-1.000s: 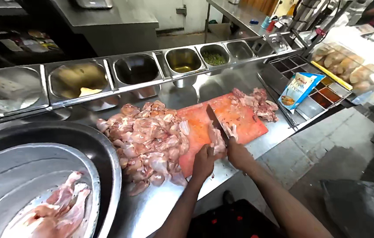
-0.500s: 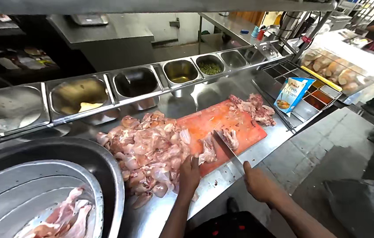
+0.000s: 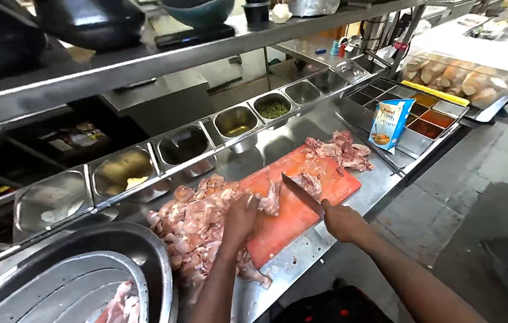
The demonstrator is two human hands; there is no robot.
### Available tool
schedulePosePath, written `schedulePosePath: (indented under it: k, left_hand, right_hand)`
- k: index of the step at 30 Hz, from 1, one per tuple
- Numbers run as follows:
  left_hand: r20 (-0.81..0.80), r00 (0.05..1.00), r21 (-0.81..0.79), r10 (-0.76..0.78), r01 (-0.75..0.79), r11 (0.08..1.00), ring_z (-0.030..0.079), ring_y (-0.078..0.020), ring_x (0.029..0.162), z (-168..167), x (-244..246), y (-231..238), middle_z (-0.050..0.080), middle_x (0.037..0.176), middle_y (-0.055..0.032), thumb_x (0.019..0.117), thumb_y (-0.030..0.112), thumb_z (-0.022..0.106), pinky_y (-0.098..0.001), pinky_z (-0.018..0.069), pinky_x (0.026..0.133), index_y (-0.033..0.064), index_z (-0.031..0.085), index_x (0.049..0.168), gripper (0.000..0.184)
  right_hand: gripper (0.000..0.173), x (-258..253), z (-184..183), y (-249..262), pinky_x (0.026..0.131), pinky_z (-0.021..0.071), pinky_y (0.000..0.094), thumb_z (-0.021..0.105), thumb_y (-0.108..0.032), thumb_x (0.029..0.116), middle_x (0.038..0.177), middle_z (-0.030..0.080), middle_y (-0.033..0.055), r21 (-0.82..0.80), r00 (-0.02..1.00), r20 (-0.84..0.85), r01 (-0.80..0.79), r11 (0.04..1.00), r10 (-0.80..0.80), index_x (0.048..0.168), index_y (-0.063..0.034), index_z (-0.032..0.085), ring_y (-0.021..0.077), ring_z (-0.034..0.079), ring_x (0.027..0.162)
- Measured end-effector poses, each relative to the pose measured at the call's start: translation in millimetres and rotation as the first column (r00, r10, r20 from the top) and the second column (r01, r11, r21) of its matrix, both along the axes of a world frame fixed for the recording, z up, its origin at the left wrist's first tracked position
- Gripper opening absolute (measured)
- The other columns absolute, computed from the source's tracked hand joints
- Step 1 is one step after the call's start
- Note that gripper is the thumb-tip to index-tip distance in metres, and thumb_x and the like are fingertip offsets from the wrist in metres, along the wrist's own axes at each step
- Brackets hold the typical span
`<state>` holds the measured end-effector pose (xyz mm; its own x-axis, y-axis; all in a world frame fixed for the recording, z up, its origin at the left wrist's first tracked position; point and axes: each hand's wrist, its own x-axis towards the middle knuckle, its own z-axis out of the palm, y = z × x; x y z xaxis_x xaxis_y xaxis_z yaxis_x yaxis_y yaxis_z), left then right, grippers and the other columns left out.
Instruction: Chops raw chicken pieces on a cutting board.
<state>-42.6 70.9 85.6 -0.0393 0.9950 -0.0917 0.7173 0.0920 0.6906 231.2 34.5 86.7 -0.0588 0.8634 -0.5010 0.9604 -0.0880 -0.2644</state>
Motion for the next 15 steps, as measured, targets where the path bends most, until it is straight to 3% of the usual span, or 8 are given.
schedulePosePath:
  k: [1,3,5,10,13,15]
  left_hand:
    - [0.006,1.000,-0.009,0.002,-0.002,1.000,0.070,-0.0306,0.089,-3.4,0.8,-1.2,0.071,0.095,-0.0145,0.1097,0.040,0.046,-0.0583,0.0555,0.084,0.0063,0.072,0.107,0.043]
    - [0.035,0.999,-0.027,0.027,-0.026,0.999,0.068,-0.0277,0.080,-11.8,2.0,-7.8,0.069,0.086,-0.0125,0.1098,0.036,0.047,-0.0547,0.0556,0.077,0.0058,0.071,0.101,0.040]
    - [0.062,0.997,-0.043,0.049,-0.047,0.998,0.067,-0.0258,0.076,-20.6,-2.3,-17.1,0.069,0.083,-0.0108,0.1095,0.035,0.048,-0.0523,0.0563,0.074,0.0061,0.071,0.098,0.039]
    - [0.060,0.992,-0.051,0.115,-0.112,0.992,0.068,-0.0256,0.078,-20.1,-22.3,-36.2,0.069,0.084,-0.0103,0.1089,0.035,0.049,-0.0527,0.0561,0.076,0.0070,0.071,0.101,0.037]
    - [0.008,0.991,-0.032,0.135,-0.135,0.990,0.067,-0.0276,0.076,-5.7,-33.7,-39.2,0.068,0.080,-0.0108,0.1086,0.038,0.050,-0.0557,0.0544,0.073,0.0072,0.071,0.097,0.039]
    - [-0.014,0.990,-0.026,0.143,-0.143,0.989,0.065,-0.0271,0.074,6.3,-33.8,-36.4,0.067,0.079,-0.0101,0.1086,0.038,0.050,-0.0550,0.0535,0.071,0.0073,0.070,0.096,0.039]
  right_hand:
    - [0.040,-5.4,6.5,-4.3,0.082,0.0560,0.0588,0.051,-0.020,0.1029,0.101,0.070,0.0197,0.049,1.000,-0.011,0.002,0.999,-0.002,0.141,-0.0106,0.046,0.0409,0.070,0.098]
    - [0.037,-17.1,12.5,-9.0,0.078,0.0569,0.0565,0.048,-0.021,0.1049,0.095,0.070,0.0172,0.167,0.998,-0.057,0.031,0.985,-0.022,0.140,-0.0107,0.046,0.0392,0.072,0.092]
    - [0.030,-29.7,6.9,-4.8,0.074,0.0578,0.0544,0.047,-0.020,0.1050,0.092,0.070,0.0148,0.225,0.996,-0.087,0.028,0.974,-0.008,0.134,-0.0107,0.047,0.0370,0.072,0.088]
    - [0.035,-46.6,-31.5,11.3,0.081,0.0562,0.0584,0.058,-0.014,0.0977,0.104,0.069,0.0194,0.038,0.989,-0.049,-0.139,0.990,0.141,0.131,-0.0065,0.049,0.0406,0.070,0.100]
    - [0.038,-37.0,-29.3,17.5,0.082,0.0561,0.0595,0.059,-0.017,0.0980,0.107,0.069,0.0201,0.004,0.991,-0.063,-0.122,0.992,0.122,0.133,-0.0069,0.049,0.0407,0.070,0.101]
    - [0.041,-19.0,-29.1,25.7,0.080,0.0563,0.0597,0.057,-0.021,0.1002,0.106,0.069,0.0212,-0.003,0.991,-0.113,-0.073,0.997,0.072,0.138,-0.0079,0.048,0.0404,0.071,0.094]
